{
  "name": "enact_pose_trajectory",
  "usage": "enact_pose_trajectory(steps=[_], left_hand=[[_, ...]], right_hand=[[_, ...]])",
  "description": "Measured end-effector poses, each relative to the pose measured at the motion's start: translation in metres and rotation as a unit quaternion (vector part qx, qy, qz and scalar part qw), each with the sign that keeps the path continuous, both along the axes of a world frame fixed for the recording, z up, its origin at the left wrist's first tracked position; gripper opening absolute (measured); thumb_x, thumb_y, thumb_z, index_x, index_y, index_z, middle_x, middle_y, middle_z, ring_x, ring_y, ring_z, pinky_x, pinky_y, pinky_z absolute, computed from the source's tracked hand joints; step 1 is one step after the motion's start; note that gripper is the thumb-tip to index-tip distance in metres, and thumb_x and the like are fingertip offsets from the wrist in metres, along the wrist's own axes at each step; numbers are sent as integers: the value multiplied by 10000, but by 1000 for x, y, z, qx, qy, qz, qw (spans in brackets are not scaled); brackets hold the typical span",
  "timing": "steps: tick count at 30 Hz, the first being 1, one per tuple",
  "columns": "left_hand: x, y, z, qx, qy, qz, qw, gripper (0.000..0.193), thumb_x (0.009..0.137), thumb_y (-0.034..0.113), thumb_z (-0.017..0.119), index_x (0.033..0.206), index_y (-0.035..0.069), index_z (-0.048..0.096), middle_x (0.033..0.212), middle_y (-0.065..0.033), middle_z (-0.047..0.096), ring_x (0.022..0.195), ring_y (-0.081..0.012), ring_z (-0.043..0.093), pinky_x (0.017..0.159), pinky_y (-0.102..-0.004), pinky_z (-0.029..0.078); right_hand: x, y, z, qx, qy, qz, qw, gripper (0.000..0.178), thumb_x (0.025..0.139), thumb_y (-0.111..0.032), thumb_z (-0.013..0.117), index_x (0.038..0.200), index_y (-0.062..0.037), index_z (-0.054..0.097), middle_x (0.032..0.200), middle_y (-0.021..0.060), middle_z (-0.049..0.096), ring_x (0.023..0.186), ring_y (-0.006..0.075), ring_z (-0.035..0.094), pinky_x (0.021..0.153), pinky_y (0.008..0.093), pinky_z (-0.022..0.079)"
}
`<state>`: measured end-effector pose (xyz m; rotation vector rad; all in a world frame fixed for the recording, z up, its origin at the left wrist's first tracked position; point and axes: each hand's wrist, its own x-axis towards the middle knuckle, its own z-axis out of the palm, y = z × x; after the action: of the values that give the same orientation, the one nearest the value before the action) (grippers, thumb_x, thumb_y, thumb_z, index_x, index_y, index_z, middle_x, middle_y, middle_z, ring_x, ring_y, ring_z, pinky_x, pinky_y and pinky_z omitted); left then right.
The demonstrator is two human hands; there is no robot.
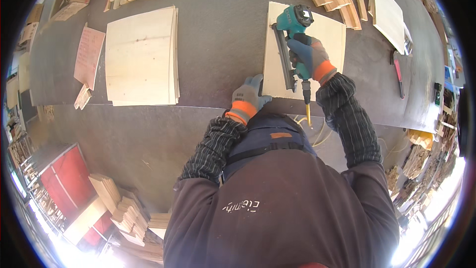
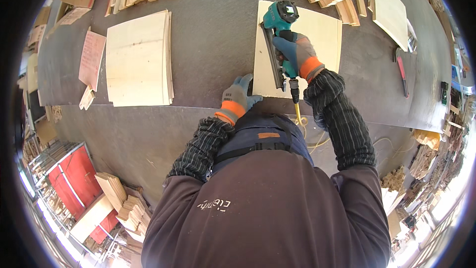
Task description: The recorder is assembling small wooden panels by aligning wooden strips to a plywood base and securing them with a pneumatic nail gun.
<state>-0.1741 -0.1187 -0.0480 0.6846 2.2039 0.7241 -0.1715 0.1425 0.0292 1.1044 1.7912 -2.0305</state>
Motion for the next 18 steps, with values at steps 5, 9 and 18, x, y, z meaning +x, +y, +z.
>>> enact_pose_trajectory(steps=[5,9,18], left_hand=[[-2,-1,-3,23,1,-4,1000,810,806,380,885,1485,111,535,1418,-200,612,1243,-423,647,1023,-508,545],[-3,-1,-3,16,1,-5,1000,802,809,366,888,1483,110,539,1415,-197,614,1243,-419,647,1020,-499,548],[-7,-1,3,7,-21,-5,1000,791,829,370,880,1490,103,539,1425,-185,612,1258,-413,642,1042,-490,542]], right_hand=[[7,-5,7,9,-6,-16,1000,257,934,-306,743,954,-54,693,773,11,651,638,111,613,589,307,526],[22,-20,14,46,-30,28,998,256,940,-303,738,963,-52,693,770,2,642,642,105,604,593,302,523],[50,-43,28,-18,-30,16,999,213,935,-265,716,956,-57,677,754,11,633,635,106,593,578,308,520]])
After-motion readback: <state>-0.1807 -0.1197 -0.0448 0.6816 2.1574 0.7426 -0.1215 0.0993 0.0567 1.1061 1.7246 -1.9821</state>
